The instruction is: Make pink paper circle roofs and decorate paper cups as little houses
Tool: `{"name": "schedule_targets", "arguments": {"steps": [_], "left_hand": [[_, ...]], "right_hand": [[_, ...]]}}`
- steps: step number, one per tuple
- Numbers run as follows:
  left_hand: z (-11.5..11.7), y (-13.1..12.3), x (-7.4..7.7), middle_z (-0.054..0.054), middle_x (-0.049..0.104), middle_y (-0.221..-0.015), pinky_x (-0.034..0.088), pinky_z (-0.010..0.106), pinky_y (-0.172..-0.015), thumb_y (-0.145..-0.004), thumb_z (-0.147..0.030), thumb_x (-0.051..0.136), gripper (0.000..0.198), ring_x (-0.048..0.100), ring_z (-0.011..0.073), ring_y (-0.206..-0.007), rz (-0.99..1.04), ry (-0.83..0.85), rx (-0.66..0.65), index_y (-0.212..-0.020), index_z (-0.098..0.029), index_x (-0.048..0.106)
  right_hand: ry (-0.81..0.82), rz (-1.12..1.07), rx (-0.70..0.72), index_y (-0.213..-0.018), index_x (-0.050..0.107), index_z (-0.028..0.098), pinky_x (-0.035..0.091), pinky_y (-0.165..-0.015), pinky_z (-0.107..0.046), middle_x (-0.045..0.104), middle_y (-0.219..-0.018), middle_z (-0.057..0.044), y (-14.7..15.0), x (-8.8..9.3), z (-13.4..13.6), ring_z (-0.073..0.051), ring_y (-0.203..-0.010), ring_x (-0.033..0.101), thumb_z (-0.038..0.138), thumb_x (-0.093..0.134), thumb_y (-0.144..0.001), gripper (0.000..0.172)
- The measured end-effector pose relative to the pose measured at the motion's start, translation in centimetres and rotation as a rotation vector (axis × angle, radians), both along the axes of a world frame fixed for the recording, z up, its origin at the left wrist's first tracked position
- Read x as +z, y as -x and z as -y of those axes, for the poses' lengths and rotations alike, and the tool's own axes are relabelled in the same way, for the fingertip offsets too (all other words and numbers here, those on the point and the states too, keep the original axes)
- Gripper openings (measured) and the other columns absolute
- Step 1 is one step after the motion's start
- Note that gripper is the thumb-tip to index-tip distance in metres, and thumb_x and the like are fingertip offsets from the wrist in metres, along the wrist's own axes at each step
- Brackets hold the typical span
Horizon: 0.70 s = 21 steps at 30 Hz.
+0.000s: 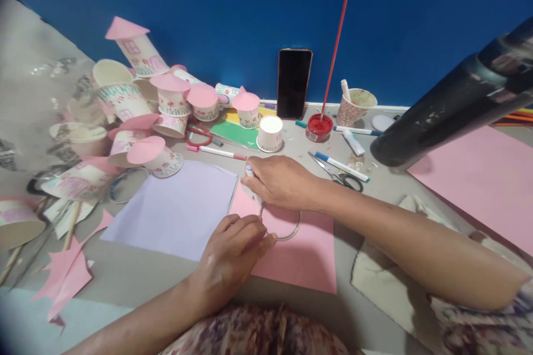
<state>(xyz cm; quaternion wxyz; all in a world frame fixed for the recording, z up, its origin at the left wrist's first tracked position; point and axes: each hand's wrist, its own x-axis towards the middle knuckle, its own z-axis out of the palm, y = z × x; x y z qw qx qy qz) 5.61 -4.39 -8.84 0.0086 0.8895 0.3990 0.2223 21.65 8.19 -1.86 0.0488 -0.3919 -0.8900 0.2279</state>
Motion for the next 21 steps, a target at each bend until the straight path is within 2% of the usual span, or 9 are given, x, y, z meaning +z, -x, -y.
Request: {"name": "schedule_targets", "arguments": {"steps": [5,10,15,21], "left_hand": [[-0.2,-0.2,-0.1,0.000,0.067,-0.082,0.036,0.034,-0.075,-0.099,-0.014,0.059,0.012,0.063,0.0168,-0.092,0.004,0.012,0.020,-0.093,-0.021,0.066],[-0.2,-0.3,-0.2,-0.001,0.063,-0.077,0.038,0.034,-0.077,-0.101,-0.015,0.054,0.018,0.062,0.0162,-0.089,0.018,0.031,0.034,-0.092,-0.023,0.068],[-0.1,-0.2,-0.4,0.001,0.064,-0.077,0.040,0.035,-0.080,-0.099,-0.016,0.056,0.017,0.062,0.0178,-0.089,0.036,0.034,0.045,-0.093,-0.025,0.070],[-0.1,-0.2,-0.6,0.002,0.066,-0.080,0.041,0.035,-0.081,-0.096,-0.013,0.058,0.018,0.062,0.0187,-0.090,0.036,0.008,0.035,-0.096,-0.025,0.071]], "right_hand": [[-0.028,-0.078,-0.145,-0.091,0.056,0.019,0.030,-0.061,-0.027,0.063,-0.074,-0.002,-2.0,-0.9,-0.9,-0.016,-0.065,0.053,0.033,0.041,-0.101,0.023],[-0.007,-0.210,-0.319,-0.083,0.055,0.021,0.035,-0.061,-0.028,0.062,-0.064,0.001,-5.1,-1.6,-0.4,-0.016,-0.060,0.056,0.036,0.045,-0.098,0.024],[-0.061,-0.320,-0.451,-0.082,0.058,0.022,0.041,-0.060,-0.027,0.066,-0.063,0.002,-8.0,-2.4,2.9,-0.015,-0.057,0.059,0.034,0.047,-0.097,0.021],[-0.269,-0.303,-0.448,-0.090,0.061,0.023,0.050,-0.068,-0.031,0.075,-0.079,-0.005,-9.5,-3.8,8.3,-0.021,-0.072,0.070,0.031,0.045,-0.098,0.020]]}}
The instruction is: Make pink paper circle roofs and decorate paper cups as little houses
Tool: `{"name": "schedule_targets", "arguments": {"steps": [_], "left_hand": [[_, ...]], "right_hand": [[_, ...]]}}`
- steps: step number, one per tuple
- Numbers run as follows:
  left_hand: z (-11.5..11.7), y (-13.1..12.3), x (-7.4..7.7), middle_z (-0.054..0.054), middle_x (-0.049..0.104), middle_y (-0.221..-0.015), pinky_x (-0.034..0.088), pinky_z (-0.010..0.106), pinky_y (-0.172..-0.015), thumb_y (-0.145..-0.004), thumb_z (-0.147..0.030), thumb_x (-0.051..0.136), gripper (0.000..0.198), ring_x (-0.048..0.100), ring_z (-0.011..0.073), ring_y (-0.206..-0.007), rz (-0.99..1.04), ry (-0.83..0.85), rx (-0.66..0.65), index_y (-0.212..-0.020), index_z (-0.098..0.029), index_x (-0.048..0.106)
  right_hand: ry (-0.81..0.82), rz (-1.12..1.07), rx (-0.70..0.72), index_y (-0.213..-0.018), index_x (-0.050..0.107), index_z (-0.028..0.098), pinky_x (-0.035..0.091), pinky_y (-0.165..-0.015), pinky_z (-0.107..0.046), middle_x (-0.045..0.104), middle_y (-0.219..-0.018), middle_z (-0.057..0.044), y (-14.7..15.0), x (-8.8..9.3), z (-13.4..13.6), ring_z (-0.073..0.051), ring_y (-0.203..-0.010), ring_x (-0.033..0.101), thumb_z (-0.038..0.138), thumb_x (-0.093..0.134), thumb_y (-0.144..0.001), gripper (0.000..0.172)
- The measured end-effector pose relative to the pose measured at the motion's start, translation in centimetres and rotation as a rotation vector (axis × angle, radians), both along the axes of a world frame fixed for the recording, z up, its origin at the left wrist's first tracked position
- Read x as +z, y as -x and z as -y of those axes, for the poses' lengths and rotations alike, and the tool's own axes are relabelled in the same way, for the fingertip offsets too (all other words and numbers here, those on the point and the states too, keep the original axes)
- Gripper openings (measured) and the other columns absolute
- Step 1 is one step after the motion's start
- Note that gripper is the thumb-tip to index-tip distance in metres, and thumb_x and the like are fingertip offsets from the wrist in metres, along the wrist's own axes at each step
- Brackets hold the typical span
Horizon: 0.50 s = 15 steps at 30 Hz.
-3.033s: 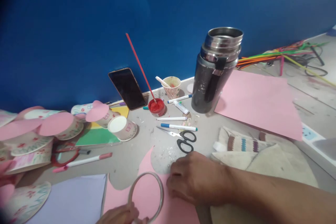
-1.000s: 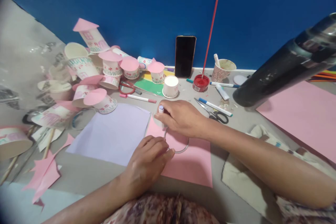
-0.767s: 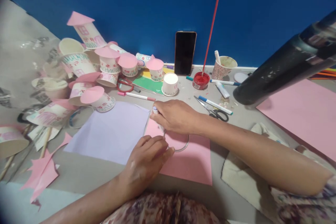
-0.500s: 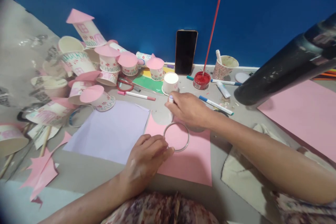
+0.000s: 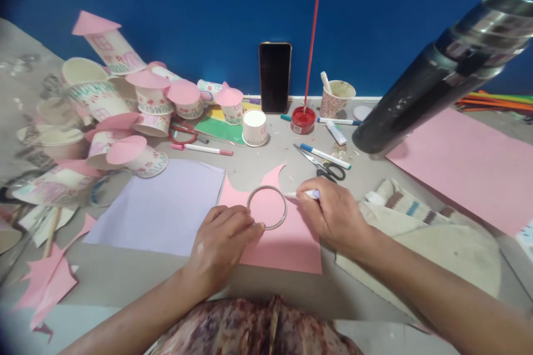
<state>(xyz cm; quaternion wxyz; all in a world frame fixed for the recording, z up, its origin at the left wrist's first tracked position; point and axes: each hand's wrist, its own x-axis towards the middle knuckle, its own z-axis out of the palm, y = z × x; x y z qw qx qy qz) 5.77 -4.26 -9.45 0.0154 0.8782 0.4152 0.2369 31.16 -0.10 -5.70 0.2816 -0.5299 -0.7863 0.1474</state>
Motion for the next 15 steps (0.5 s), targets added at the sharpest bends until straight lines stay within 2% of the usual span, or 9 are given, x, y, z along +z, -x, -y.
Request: {"name": "schedule_targets", "arguments": {"steps": [4,10,15], "left_hand": [[-0.1,0.1,0.2,0.002,0.067,-0.083,0.040,0.036,-0.079,-0.097,-0.014,0.057,0.017,0.062,0.0192,-0.090,0.000,-0.012,-0.028,-0.098,-0.024,0.071],[-0.2,-0.3,0.9,0.004,0.070,-0.084,0.039,0.037,-0.077,-0.098,-0.009,0.053,0.022,0.062,0.0207,-0.091,0.026,-0.035,-0.052,-0.095,-0.021,0.071],[-0.4,-0.5,1.0,0.005,0.070,-0.084,0.041,0.037,-0.077,-0.098,-0.010,0.056,0.020,0.064,0.0208,-0.090,0.046,-0.057,-0.048,-0.092,-0.020,0.072]], "right_hand": [[-0.044,0.029,0.017,-0.092,0.063,0.024,0.054,-0.072,-0.034,0.077,-0.084,-0.008,-0.4,-0.8,2.7,-0.023,-0.078,0.072,0.030,0.044,-0.099,0.021],[-0.176,-0.061,0.240,-0.095,0.061,0.021,0.051,-0.066,-0.031,0.072,-0.075,-0.005,-0.6,-1.2,4.3,-0.019,-0.067,0.065,0.021,0.047,-0.100,0.015],[-0.079,-0.017,0.108,-0.089,0.063,0.021,0.052,-0.071,-0.030,0.074,-0.080,-0.007,-0.5,-0.6,2.1,-0.020,-0.075,0.069,0.027,0.044,-0.103,0.025]]}}
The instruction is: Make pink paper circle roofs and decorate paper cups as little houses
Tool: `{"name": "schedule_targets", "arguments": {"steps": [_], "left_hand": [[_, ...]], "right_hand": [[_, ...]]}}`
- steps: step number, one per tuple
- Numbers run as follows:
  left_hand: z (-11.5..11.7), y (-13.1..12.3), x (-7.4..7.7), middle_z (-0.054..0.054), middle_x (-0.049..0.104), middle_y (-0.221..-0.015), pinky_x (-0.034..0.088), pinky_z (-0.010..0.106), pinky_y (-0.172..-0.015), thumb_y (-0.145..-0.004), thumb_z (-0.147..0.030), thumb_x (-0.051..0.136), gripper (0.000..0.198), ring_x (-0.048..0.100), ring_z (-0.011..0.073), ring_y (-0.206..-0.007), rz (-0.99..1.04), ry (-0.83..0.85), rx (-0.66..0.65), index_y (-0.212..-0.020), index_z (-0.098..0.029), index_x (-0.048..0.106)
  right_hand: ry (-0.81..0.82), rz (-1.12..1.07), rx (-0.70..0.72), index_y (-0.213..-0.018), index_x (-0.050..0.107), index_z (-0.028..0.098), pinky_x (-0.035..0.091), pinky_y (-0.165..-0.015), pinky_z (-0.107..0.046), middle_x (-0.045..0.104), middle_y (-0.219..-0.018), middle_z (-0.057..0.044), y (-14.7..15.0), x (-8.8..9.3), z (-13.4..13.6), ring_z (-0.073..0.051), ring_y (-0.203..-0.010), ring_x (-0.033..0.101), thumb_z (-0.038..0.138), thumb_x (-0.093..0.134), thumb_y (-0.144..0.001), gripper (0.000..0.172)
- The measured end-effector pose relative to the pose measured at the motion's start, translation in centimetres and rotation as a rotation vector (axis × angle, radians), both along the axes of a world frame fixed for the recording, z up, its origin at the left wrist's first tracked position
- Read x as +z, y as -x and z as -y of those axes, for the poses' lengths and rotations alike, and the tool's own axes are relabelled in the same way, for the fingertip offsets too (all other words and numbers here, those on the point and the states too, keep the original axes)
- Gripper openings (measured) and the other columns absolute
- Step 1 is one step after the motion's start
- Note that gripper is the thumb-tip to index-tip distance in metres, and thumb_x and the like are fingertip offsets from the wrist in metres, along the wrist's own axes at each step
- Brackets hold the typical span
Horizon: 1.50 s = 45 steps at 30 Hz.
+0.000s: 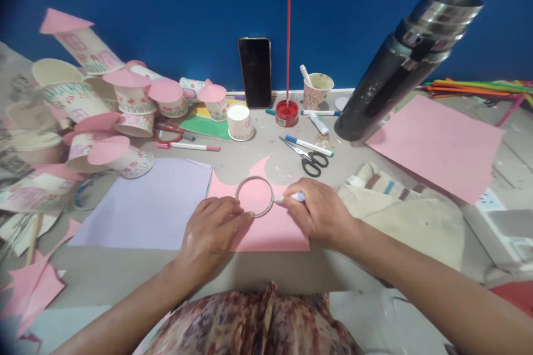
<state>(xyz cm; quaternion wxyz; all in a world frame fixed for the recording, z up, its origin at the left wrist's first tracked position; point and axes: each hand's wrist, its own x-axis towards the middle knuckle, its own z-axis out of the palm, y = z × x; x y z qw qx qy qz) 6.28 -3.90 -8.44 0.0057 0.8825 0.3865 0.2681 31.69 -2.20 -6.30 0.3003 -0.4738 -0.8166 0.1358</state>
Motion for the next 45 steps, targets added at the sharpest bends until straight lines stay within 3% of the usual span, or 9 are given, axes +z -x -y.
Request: {"name": "schedule_targets", "arguments": {"steps": [4,12,21,30,34,37,40,42,45], "left_hand": [[-0.1,0.0,0.0,0.005,0.071,-0.083,0.042,0.037,-0.076,-0.098,-0.011,0.057,0.019,0.064,0.0210,-0.087,0.009,-0.014,-0.005,-0.092,-0.019,0.073],[-0.2,-0.2,0.4,0.005,0.070,-0.084,0.044,0.036,-0.075,-0.098,-0.010,0.056,0.019,0.065,0.0213,-0.086,0.017,-0.030,-0.015,-0.090,-0.019,0.071],[-0.4,-0.1,0.1,0.006,0.070,-0.086,0.047,0.037,-0.079,-0.094,-0.006,0.059,0.019,0.065,0.0245,-0.092,0.004,-0.062,-0.034,-0.099,-0.020,0.072],[-0.3,0.0,-0.1,0.007,0.072,-0.087,0.049,0.038,-0.079,-0.092,-0.007,0.064,0.015,0.066,0.0249,-0.092,0.020,-0.054,-0.040,-0.100,-0.017,0.072],[-0.2,-0.2,0.1,0.007,0.071,-0.085,0.048,0.036,-0.075,-0.093,-0.008,0.064,0.014,0.065,0.0227,-0.087,0.024,-0.042,-0.015,-0.093,-0.018,0.072],[-0.1,-0.3,0.1,0.006,0.070,-0.083,0.047,0.035,-0.073,-0.092,-0.006,0.064,0.016,0.065,0.0217,-0.086,0.037,-0.042,-0.015,-0.089,-0.019,0.073],[0.0,-0.4,0.1,0.006,0.069,-0.084,0.047,0.035,-0.073,-0.093,-0.006,0.062,0.018,0.064,0.0217,-0.086,0.052,-0.048,0.003,-0.088,-0.020,0.072],[0.2,-0.4,0.2,0.006,0.069,-0.084,0.047,0.036,-0.074,-0.094,-0.008,0.062,0.016,0.064,0.0222,-0.087,0.050,-0.036,0.012,-0.089,-0.020,0.072],[0.6,-0.5,0.3,0.005,0.066,-0.082,0.048,0.036,-0.076,-0.094,-0.009,0.060,0.017,0.062,0.0219,-0.086,0.042,-0.017,0.017,-0.087,-0.021,0.070]], "right_hand": [[0.004,0.006,0.004,-0.090,0.064,0.019,0.050,-0.073,-0.030,0.074,-0.083,-0.008,0.0,0.1,-1.0,-0.020,-0.078,0.068,0.031,0.042,-0.103,0.028],[-0.227,-0.050,0.305,-0.100,0.056,0.018,0.044,-0.064,-0.030,0.068,-0.076,-0.005,0.2,-1.0,2.6,-0.018,-0.067,0.053,0.015,0.045,-0.102,0.011],[-0.205,-0.140,0.290,-0.101,0.053,0.018,0.045,-0.064,-0.028,0.065,-0.076,-0.003,0.6,-1.2,2.9,-0.016,-0.067,0.050,0.012,0.049,-0.100,0.007],[-0.143,-0.152,0.421,-0.096,0.059,0.015,0.048,-0.068,-0.028,0.070,-0.082,-0.006,2.2,-0.9,2.8,-0.016,-0.072,0.057,0.010,0.046,-0.098,0.014],[-0.028,-0.126,0.259,-0.094,0.065,0.018,0.048,-0.067,-0.028,0.072,-0.079,-0.005,0.7,-0.8,2.1,-0.017,-0.072,0.061,0.028,0.049,-0.104,0.022],[0.177,-0.217,-0.090,-0.087,0.067,0.021,0.046,-0.061,-0.027,0.072,-0.074,-0.003,-1.0,0.2,1.7,-0.016,-0.066,0.063,0.032,0.054,-0.101,0.022],[0.337,-0.525,-0.386,-0.089,0.066,0.022,0.043,-0.052,-0.025,0.071,-0.069,-0.001,-2.3,1.2,0.7,-0.014,-0.056,0.058,0.037,0.057,-0.097,0.019],[0.398,-0.642,-0.434,-0.093,0.066,0.022,0.043,-0.050,-0.025,0.073,-0.075,-0.003,-3.0,1.3,-0.3,-0.013,-0.054,0.056,0.043,0.060,-0.094,0.022],[0.391,-0.543,-0.398,-0.094,0.068,0.020,0.048,-0.056,-0.029,0.077,-0.088,-0.007,-3.8,0.7,-2.1,-0.015,-0.059,0.059,0.046,0.061,-0.091,0.027]]}}
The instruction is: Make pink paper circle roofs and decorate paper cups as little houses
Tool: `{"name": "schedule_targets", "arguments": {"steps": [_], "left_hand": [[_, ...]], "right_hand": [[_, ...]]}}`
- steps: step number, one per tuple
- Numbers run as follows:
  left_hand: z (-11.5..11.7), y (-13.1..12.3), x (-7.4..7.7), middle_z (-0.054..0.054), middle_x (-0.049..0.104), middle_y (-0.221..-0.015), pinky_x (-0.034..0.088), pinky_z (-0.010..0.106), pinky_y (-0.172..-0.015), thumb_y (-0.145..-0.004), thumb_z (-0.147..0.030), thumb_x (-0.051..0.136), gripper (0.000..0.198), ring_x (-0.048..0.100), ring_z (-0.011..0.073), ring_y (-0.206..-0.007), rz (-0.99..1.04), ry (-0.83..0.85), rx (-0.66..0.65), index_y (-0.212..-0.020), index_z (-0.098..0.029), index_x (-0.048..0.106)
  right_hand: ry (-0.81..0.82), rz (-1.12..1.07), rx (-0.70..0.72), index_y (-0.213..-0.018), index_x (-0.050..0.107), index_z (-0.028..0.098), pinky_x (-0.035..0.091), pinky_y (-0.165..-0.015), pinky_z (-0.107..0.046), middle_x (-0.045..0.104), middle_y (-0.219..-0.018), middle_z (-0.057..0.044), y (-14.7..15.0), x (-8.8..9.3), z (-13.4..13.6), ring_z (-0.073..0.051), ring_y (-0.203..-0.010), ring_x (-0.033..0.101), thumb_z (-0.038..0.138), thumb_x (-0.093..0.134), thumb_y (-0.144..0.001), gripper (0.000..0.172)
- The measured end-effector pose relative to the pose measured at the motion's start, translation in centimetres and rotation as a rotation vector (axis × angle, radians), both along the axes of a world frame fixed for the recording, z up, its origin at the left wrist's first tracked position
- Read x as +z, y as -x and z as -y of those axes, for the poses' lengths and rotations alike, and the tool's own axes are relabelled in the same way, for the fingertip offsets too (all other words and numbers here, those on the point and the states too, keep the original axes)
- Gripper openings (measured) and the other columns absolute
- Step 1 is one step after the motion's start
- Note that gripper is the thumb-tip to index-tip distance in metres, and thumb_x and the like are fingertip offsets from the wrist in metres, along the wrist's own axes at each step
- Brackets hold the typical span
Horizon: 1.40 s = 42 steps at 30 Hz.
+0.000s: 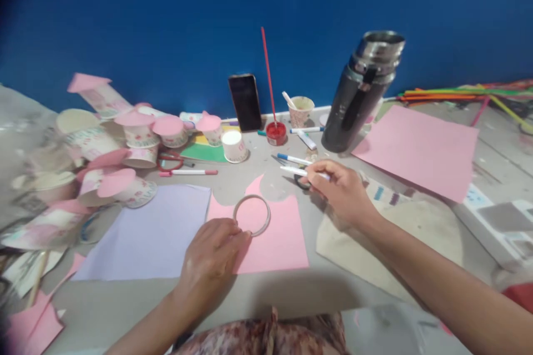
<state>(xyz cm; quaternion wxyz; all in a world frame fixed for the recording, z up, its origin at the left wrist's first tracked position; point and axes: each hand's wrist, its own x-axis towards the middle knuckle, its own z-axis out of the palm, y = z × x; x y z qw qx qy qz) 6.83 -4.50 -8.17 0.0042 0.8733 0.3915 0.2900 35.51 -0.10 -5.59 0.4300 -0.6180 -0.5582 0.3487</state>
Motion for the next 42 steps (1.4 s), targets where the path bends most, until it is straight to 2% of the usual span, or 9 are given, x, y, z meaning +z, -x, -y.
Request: {"name": "schedule_targets", "arguments": {"steps": [3,6,10,17,21,25,31,36,42], "left_hand": [[0.3,0.1,-0.2,0.005,0.062,-0.080,0.047,0.036,-0.075,-0.092,-0.007,0.058,0.018,0.060,0.0208,-0.082,-0.026,0.015,0.011,-0.085,-0.022,0.068],[0.3,0.4,-0.7,0.005,0.059,-0.080,0.047,0.038,-0.079,-0.089,-0.006,0.059,0.016,0.057,0.0211,-0.082,-0.076,0.018,0.016,-0.086,-0.020,0.065],[0.4,0.8,-1.2,0.005,0.058,-0.082,0.045,0.042,-0.085,-0.089,-0.008,0.061,0.014,0.056,0.0224,-0.086,-0.120,0.024,0.014,-0.091,-0.020,0.065],[0.7,0.8,-1.4,0.005,0.059,-0.083,0.042,0.046,-0.093,-0.090,-0.011,0.061,0.011,0.055,0.0232,-0.088,-0.175,0.041,0.030,-0.092,-0.021,0.064],[0.8,0.9,-1.5,0.005,0.060,-0.084,0.040,0.047,-0.094,-0.089,-0.013,0.063,0.008,0.054,0.0235,-0.090,-0.199,0.019,0.018,-0.086,-0.020,0.061],[0.8,1.0,-1.7,0.005,0.060,-0.085,0.038,0.048,-0.094,-0.085,-0.015,0.067,0.008,0.053,0.0240,-0.090,-0.199,-0.008,0.005,-0.087,-0.018,0.060],[0.9,0.6,-1.6,0.005,0.058,-0.085,0.039,0.042,-0.081,-0.089,-0.011,0.061,0.008,0.051,0.0216,-0.083,-0.189,0.032,0.049,-0.084,-0.018,0.060],[0.7,0.7,-1.0,0.007,0.061,-0.088,0.040,0.044,-0.086,-0.090,-0.009,0.060,0.010,0.053,0.0232,-0.087,-0.221,0.055,0.028,-0.088,-0.018,0.063],[0.4,0.6,-0.6,0.006,0.066,-0.091,0.037,0.050,-0.101,-0.092,-0.007,0.057,0.019,0.058,0.0237,-0.092,-0.203,0.056,0.023,-0.104,-0.018,0.065]], "right_hand": [[-0.071,0.193,0.049,-0.092,0.073,0.021,0.050,-0.067,-0.034,0.076,-0.087,-0.006,-0.6,-1.5,-1.5,-0.021,-0.070,0.066,0.039,0.068,-0.086,0.020],[-0.288,0.674,0.182,-0.101,0.074,0.023,0.052,-0.080,-0.039,0.077,-0.105,-0.008,-1.0,-2.8,-2.7,-0.027,-0.092,0.070,0.035,0.054,-0.097,0.024],[-0.423,0.930,0.280,-0.098,0.074,0.019,0.048,-0.096,-0.048,0.074,-0.121,-0.013,0.7,-1.6,-3.7,-0.034,-0.111,0.065,0.031,0.049,-0.100,0.028],[-0.313,1.073,0.657,-0.097,0.069,0.015,0.051,-0.069,-0.031,0.073,-0.095,-0.011,14.2,2.5,-7.5,-0.023,-0.088,0.069,0.015,0.054,-0.096,0.015],[-0.262,1.108,0.771,-0.117,0.066,0.010,0.058,-0.084,-0.036,0.069,-0.115,-0.015,21.0,1.9,-10.4,-0.024,-0.101,0.068,0.026,0.065,-0.097,0.025],[-0.159,1.126,0.809,-0.129,0.062,0.013,0.058,-0.093,-0.045,0.064,-0.129,-0.013,23.3,1.2,-11.9,-0.025,-0.110,0.067,0.038,0.068,-0.097,0.041],[-0.110,0.998,0.713,-0.122,0.064,0.012,0.058,-0.089,-0.042,0.067,-0.121,-0.013,21.0,2.7,-11.1,-0.024,-0.104,0.068,0.036,0.066,-0.098,0.034],[-0.053,0.733,0.602,-0.094,0.066,0.018,0.046,-0.069,-0.027,0.074,-0.090,-0.005,14.7,4.8,-8.2,-0.019,-0.083,0.067,0.025,0.060,-0.090,0.010],[0.139,0.337,0.516,-0.092,0.066,0.018,0.041,-0.054,-0.024,0.067,-0.067,0.003,6.8,4.8,-4.1,-0.013,-0.059,0.059,0.031,0.057,-0.089,0.016]]}}
